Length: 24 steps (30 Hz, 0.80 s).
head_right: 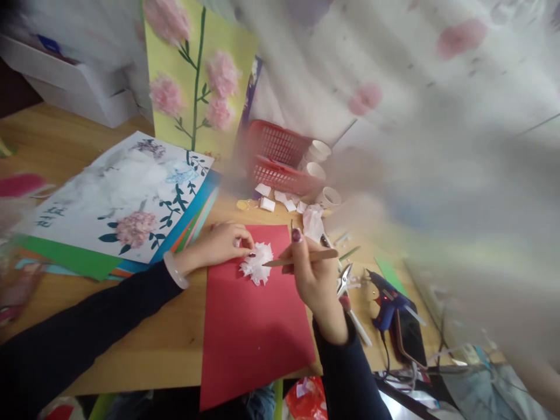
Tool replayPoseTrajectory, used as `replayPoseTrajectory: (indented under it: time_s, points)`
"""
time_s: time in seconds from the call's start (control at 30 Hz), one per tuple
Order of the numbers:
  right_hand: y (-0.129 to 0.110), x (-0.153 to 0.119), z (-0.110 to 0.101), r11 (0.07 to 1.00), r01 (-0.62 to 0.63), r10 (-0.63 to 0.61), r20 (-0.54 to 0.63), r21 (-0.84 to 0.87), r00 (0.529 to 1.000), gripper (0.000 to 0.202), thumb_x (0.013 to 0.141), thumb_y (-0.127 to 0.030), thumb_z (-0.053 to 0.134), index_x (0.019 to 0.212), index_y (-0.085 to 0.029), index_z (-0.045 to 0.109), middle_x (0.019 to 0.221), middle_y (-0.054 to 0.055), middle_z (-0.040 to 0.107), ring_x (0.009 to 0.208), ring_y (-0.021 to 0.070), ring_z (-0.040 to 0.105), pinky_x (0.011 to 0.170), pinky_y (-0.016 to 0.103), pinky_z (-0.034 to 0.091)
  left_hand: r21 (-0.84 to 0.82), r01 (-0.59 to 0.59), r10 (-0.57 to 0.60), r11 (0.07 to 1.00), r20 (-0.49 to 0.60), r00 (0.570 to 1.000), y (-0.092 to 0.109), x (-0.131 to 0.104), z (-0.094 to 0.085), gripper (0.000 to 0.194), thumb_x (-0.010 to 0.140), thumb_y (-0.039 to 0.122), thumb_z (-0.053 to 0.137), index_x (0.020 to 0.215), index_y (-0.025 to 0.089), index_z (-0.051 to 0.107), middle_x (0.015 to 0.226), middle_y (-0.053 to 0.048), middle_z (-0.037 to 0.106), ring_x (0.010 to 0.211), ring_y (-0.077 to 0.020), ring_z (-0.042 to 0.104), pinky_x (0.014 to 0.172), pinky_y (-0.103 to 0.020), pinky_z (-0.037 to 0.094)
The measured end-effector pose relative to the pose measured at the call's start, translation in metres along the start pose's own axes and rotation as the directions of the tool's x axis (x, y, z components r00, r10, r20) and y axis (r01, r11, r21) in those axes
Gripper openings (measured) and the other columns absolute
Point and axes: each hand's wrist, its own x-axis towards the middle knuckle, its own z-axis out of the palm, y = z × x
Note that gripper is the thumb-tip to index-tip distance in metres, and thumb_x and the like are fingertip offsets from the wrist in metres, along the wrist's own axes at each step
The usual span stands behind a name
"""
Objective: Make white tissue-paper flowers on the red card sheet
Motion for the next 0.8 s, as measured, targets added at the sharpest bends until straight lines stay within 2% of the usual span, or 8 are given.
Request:
replayPoseTrajectory:
  time_s: [0.07,0.17,0.37,0.47,0.57,0.7,0.8]
  points:
    - [0.013,-0.002,0.011,0.996,0.035,-0.030,0.068,-0.079,0.997,0.052,0.099,-0.049,0.044,0.061,-0.018,0.062,0.047,0.001,0.061,0.042,0.0113,0.057,0.043,0.023,0.043,0.086,-0.018,0.021,0.996,-0.040,0.999,0.000,0.001,0.007,0.006,0.082,0.022,0.069,0.078,0.021,0.073,0.089,-0.002,0.074,0.096,-0.0223,0.062,0.084,-0.034,0.038]
    - [0.027,-0.002,0.025,0.986,0.079,-0.057,0.143,-0.149,0.988,0.053,0.100,-0.050,0.040,0.063,-0.019,0.061,0.054,0.002,0.066,0.048,0.0134,0.063,0.046,0.023,0.044,0.117,-0.012,0.019,0.993,-0.053,0.998,-0.001,0.001,0.009,0.008,0.086,0.026,0.067,0.083,0.021,0.072,0.093,-0.002,0.074,0.099,-0.0231,0.060,0.084,-0.035,0.037]
    - [0.042,0.002,0.039,0.941,0.192,-0.137,0.205,-0.280,0.969,0.050,0.102,-0.048,0.036,0.068,-0.020,0.061,0.059,0.002,0.068,0.052,0.0138,0.064,0.051,0.024,0.043,0.125,-0.010,0.016,0.992,-0.041,0.999,-0.002,0.001,0.007,0.010,0.090,0.022,0.062,0.089,0.022,0.072,0.098,-0.002,0.074,0.102,-0.0242,0.060,0.085,-0.037,0.035]
    - [0.047,0.005,0.042,0.926,0.191,-0.119,0.228,-0.325,0.966,0.054,0.101,-0.051,0.033,0.066,-0.021,0.060,0.056,0.003,0.066,0.049,0.0139,0.061,0.049,0.024,0.039,0.142,-0.011,0.019,0.990,-0.057,0.998,-0.001,0.000,0.007,0.011,0.090,0.021,0.061,0.088,0.022,0.072,0.098,-0.003,0.074,0.102,-0.0246,0.060,0.086,-0.038,0.036]
    - [0.048,0.008,0.042,0.917,0.164,-0.078,0.241,-0.364,0.967,0.055,0.100,-0.054,0.034,0.066,-0.021,0.061,0.055,0.003,0.065,0.048,0.0136,0.060,0.050,0.024,0.038,0.198,-0.037,0.059,0.979,-0.105,0.993,-0.001,-0.009,0.007,0.012,0.089,0.026,0.062,0.098,0.022,0.070,0.107,-0.005,0.071,0.109,-0.0269,0.058,0.089,-0.040,0.037]
    - [0.042,0.013,0.043,0.892,0.184,-0.064,0.287,-0.414,0.956,0.055,0.102,-0.051,0.031,0.068,-0.021,0.062,0.054,0.002,0.063,0.047,0.0131,0.057,0.050,0.024,0.035,0.302,-0.076,0.112,0.950,-0.104,0.988,-0.003,-0.028,0.010,0.049,0.082,0.043,0.071,0.123,0.020,0.060,0.131,-0.012,0.062,0.126,-0.0343,0.048,0.099,-0.050,0.032]
    - [0.036,0.020,0.046,0.859,0.217,-0.057,0.334,-0.464,0.941,0.053,0.102,-0.046,0.031,0.067,-0.020,0.060,0.051,0.003,0.060,0.045,0.0143,0.056,0.049,0.026,0.032,0.356,-0.100,0.129,0.929,-0.061,0.990,-0.006,-0.039,0.012,0.059,0.081,0.041,0.074,0.131,0.018,0.054,0.140,-0.014,0.057,0.136,-0.0380,0.038,0.105,-0.058,0.024]
